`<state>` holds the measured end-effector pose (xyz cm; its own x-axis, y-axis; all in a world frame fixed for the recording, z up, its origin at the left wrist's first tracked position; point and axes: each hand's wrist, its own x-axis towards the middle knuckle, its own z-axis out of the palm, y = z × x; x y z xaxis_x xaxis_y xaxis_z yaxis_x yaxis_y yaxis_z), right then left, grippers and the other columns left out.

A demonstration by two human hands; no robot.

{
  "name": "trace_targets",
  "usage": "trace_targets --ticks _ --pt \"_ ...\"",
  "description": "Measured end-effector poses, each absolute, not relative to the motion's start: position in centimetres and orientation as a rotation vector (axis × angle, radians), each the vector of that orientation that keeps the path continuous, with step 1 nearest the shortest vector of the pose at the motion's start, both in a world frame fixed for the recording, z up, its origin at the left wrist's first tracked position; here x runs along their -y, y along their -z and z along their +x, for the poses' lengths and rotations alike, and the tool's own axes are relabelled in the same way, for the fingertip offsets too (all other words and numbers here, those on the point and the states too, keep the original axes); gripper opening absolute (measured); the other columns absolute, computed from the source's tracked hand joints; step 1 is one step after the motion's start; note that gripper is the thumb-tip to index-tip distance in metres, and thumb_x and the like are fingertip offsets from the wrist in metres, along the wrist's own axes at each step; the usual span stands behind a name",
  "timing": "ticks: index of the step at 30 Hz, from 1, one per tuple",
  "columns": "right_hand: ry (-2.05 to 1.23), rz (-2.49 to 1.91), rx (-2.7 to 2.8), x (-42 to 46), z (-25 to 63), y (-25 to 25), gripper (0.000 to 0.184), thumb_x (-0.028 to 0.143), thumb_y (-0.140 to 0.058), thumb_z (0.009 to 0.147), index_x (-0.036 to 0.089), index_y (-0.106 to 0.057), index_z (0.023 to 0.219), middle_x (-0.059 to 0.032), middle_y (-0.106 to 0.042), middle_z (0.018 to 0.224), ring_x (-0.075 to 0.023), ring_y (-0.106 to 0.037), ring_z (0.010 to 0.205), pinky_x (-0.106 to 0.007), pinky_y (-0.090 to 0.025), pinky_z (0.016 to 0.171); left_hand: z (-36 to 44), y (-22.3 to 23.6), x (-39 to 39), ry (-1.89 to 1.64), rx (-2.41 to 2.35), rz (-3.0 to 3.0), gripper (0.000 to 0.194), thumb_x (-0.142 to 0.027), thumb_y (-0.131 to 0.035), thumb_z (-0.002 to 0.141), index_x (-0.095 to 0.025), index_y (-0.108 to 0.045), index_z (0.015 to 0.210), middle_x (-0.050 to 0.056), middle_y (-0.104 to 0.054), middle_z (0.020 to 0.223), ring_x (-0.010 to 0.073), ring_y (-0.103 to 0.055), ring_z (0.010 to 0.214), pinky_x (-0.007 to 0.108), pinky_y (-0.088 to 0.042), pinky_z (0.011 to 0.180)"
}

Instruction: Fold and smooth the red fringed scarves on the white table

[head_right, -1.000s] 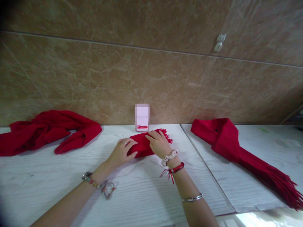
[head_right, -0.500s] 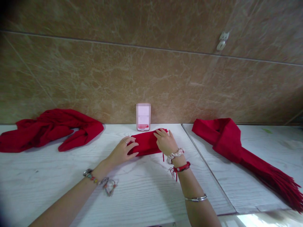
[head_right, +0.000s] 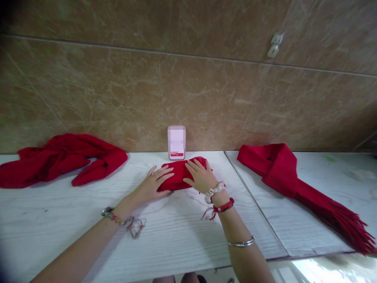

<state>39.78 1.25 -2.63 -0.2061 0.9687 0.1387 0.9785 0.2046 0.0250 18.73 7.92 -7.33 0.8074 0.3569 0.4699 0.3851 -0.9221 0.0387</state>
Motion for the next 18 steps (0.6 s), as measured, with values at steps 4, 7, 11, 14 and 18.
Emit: trace_targets --ticks 4,7,11,14,18 --pt "0.025 -2.15 2.298 -1.2 41.7 2.6 0.064 0.038 -0.047 0.08 0.023 -0.021 0.137 -0.0075 -0.022 0.143 -0.0295 -0.018 0.13 -0.061 -0.024 0.096 18.7 7.0 -8.0 0.736 0.626 -2.964 0.054 -0.031 -0.059 0.076 -0.02 -0.04 0.124 0.011 -0.045 0.128 0.024 -0.039 0.119 0.048 -0.016 0.102" --pt "-0.002 -2.222 2.239 -1.2 42.3 2.5 0.071 0.035 -0.05 0.079 0.024 -0.014 0.139 -0.0094 -0.02 0.144 -0.0302 -0.018 0.13 -0.06 -0.026 0.095 18.7 6.9 -8.0 0.752 0.657 -2.971 0.055 -0.033 -0.061 0.074 -0.02 -0.041 0.124 0.011 -0.048 0.126 0.0236 -0.042 0.115 0.045 -0.022 0.099" --pt "-0.021 -2.201 2.217 -1.5 42.1 2.8 0.072 0.029 -0.053 0.078 0.023 -0.015 0.139 -0.0109 -0.02 0.144 -0.0282 -0.02 0.13 -0.056 -0.028 0.096 18.3 7.1 -8.5 0.809 0.68 -3.0 0.063 -0.042 -0.061 0.073 -0.02 -0.038 0.127 0.012 -0.044 0.129 0.0244 -0.039 0.117 0.043 -0.024 0.098" --pt "-0.05 -2.099 2.228 -2.1 42.3 3.2 0.071 0.023 -0.053 0.077 0.021 -0.018 0.138 -0.0119 -0.02 0.143 -0.0261 -0.026 0.128 -0.051 -0.033 0.096 17.8 7.2 -9.2 0.947 0.785 -3.016 0.052 -0.042 -0.049 0.081 -0.02 -0.039 0.127 0.011 -0.038 0.133 0.0247 -0.032 0.122 0.043 -0.023 0.1" --pt "-0.074 -1.923 2.28 -2.8 42.8 3.8 0.067 0.015 -0.051 0.077 0.017 -0.021 0.137 -0.0137 -0.023 0.142 -0.0239 -0.032 0.125 -0.045 -0.034 0.097 17.2 6.7 -9.4 1.108 0.819 -3.105 0.037 -0.031 -0.032 0.088 -0.019 -0.052 0.116 0.009 -0.054 0.112 0.0191 -0.049 0.104 0.037 -0.036 0.091"
